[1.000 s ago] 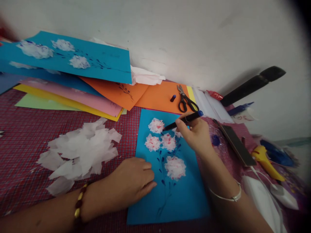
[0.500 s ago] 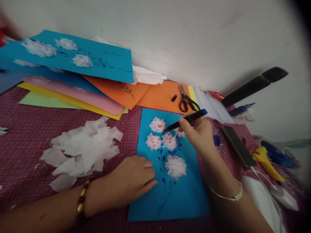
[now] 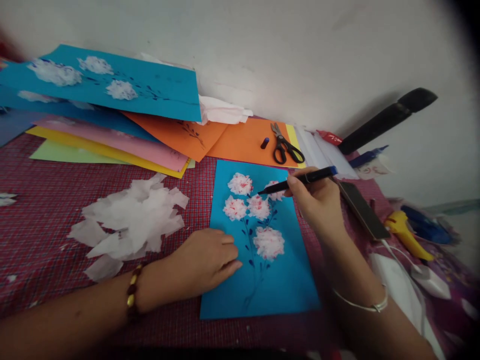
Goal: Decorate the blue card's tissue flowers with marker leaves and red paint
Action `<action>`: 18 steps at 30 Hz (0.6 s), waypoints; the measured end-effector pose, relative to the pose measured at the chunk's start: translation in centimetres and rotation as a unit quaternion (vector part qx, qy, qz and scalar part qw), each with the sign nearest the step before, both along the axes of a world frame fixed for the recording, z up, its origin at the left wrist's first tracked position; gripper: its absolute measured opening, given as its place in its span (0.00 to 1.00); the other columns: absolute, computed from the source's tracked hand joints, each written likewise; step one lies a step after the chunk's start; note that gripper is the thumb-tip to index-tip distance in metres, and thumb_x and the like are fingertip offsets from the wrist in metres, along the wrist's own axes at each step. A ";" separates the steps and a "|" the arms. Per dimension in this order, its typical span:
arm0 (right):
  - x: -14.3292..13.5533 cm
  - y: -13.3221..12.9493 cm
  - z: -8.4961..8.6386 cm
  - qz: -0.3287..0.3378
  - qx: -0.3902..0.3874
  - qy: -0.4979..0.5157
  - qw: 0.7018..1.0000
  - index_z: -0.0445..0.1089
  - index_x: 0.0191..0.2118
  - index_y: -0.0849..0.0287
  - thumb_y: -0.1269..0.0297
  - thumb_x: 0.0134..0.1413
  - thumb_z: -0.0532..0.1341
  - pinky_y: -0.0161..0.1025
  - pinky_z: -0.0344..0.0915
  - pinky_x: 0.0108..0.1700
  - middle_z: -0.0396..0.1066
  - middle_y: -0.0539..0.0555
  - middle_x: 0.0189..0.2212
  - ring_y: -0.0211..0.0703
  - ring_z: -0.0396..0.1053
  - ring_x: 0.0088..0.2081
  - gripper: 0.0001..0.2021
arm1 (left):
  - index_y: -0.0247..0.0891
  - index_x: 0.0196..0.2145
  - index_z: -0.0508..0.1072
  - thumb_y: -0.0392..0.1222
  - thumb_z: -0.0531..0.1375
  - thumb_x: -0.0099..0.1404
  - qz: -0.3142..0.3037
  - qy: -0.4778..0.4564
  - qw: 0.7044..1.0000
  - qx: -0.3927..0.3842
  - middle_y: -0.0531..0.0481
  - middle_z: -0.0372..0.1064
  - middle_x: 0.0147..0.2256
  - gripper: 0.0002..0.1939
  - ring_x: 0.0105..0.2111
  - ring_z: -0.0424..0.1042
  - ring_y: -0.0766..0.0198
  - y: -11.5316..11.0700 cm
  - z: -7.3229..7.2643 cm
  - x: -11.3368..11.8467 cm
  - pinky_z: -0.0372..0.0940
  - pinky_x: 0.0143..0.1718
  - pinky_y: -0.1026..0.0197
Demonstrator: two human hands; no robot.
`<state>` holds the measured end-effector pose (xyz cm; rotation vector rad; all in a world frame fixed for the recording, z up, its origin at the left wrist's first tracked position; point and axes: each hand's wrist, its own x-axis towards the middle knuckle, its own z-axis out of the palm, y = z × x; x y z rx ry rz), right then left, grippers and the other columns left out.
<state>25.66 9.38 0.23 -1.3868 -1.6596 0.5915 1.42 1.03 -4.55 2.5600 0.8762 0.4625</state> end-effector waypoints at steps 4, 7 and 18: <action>1.1 -1.9 -1.6 0.001 0.019 0.001 1.000 0.71 0.39 0.59 0.59 0.57 0.63 0.41 0.68 0.36 0.74 0.53 0.30 0.43 0.74 0.33 0.09 | 0.37 0.25 0.69 0.47 0.48 0.76 -0.003 -0.002 1.000 -0.002 0.51 0.66 0.25 0.23 0.26 0.62 0.63 0.2 0.1 0.0 0.53 0.28 0.59; 1.3 -2.5 -2.7 0.035 0.035 -0.014 0.999 0.72 0.43 0.57 0.61 0.58 0.63 0.44 0.69 0.45 0.75 0.54 0.39 0.44 0.74 0.41 0.09 | 0.37 0.27 0.69 0.49 0.45 0.77 -0.003 0.001 1.000 -0.018 0.51 0.67 0.26 0.25 0.26 0.62 0.64 0.2 0.3 -0.1 0.54 0.29 0.59; 2.3 -2.7 -1.9 -0.010 0.061 0.011 0.998 0.71 0.39 0.58 0.60 0.57 0.62 0.40 0.67 0.37 0.73 0.52 0.32 0.41 0.72 0.33 0.08 | 0.37 0.32 0.70 0.43 0.48 0.75 0.010 0.045 0.998 -0.030 0.49 0.70 0.29 0.17 0.29 0.66 0.61 -0.1 0.5 -0.3 0.56 0.30 0.58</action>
